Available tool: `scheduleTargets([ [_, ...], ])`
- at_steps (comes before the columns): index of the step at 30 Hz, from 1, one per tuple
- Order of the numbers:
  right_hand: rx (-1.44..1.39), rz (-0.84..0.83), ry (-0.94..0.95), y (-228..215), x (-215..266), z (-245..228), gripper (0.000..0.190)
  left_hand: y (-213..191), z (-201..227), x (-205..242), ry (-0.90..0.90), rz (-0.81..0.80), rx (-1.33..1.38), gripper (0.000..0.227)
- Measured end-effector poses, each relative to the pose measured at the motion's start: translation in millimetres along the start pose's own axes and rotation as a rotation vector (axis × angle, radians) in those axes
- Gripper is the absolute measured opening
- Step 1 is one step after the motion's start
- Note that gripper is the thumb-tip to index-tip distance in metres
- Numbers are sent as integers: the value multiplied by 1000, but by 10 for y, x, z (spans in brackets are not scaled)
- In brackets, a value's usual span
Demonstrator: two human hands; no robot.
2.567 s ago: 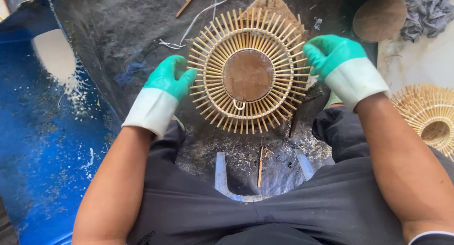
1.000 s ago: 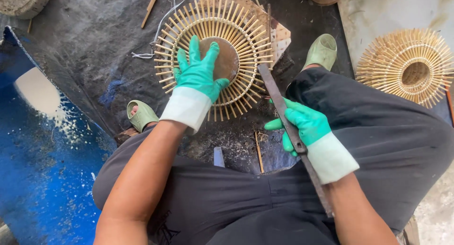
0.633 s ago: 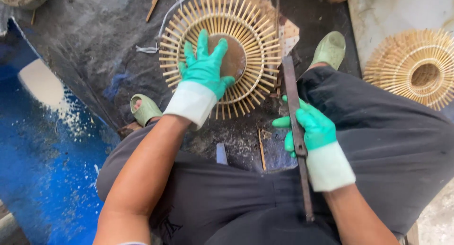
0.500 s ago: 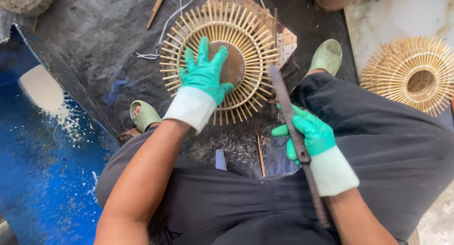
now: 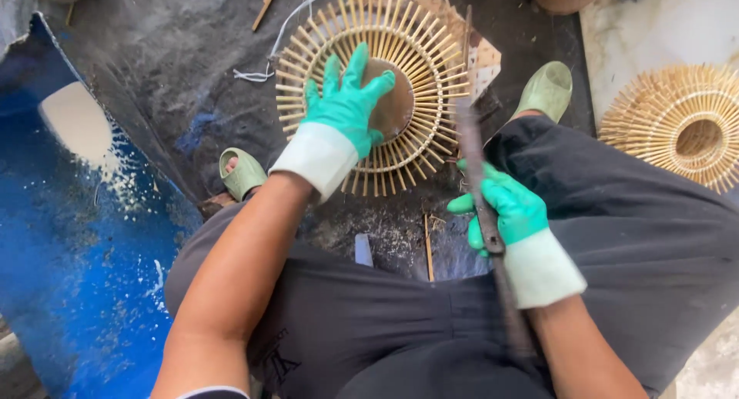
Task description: The person uses a metal file to smooth and trim the edges of a circular bamboo frame. They rotate the frame by hand, filing the ends of the slats before setting the tool down to inspect the piece.
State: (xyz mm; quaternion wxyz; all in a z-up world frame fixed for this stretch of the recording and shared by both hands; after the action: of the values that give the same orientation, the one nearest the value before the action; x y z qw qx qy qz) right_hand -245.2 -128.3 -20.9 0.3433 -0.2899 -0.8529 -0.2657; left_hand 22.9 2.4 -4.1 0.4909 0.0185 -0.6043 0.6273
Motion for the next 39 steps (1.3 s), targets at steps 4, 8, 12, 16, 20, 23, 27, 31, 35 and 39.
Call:
scheduleTargets([
  [4, 89, -55, 12, 63, 9, -119, 51, 61, 32, 4, 14, 40, -132, 90],
  [8, 120, 5, -65, 164, 85, -238, 52, 62, 80, 209, -179, 34, 29, 87],
  [12, 127, 38, -53, 225, 91, -167, 51, 158, -25, 213, -251, 76, 155, 101],
  [16, 111, 7, -25, 234, 50, -151, 49, 113, -42, 201, -178, 103, 108, 98],
  [20, 95, 64, -102, 223, 40, -127, 48, 47, -45, 200, -149, 49, 87, 96],
  [23, 95, -85, 12, 211, -40, -101, 49, 10, -29, 152, -129, 24, 79, 96],
  [27, 127, 131, -104, 223, 59, -170, 49, 21, -51, 161, -97, 17, 71, 97],
  [31, 121, -2, -26, 228, -29, -122, 48, -25, -17, 189, -131, 0, 88, 92],
  [35, 129, -49, 26, 175, -41, -95, 49, 50, 12, 154, -172, 30, 235, 81],
  [39, 66, 13, -75, 187, 27, -105, 48, 94, -19, 133, -150, 49, 266, 82],
])
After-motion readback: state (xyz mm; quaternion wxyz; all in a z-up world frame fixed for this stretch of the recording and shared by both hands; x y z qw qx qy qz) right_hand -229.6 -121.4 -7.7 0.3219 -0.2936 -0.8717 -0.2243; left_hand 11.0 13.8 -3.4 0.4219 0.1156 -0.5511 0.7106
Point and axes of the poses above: each hand's wrist, its own x-axis away from the middle knuckle, its own y-axis out of the palm, z = x × y, the point moved 4 cm from there along -x, towards the middle knuckle, and after that the axes turned 1 degree about -y, right-handed, at the moved point
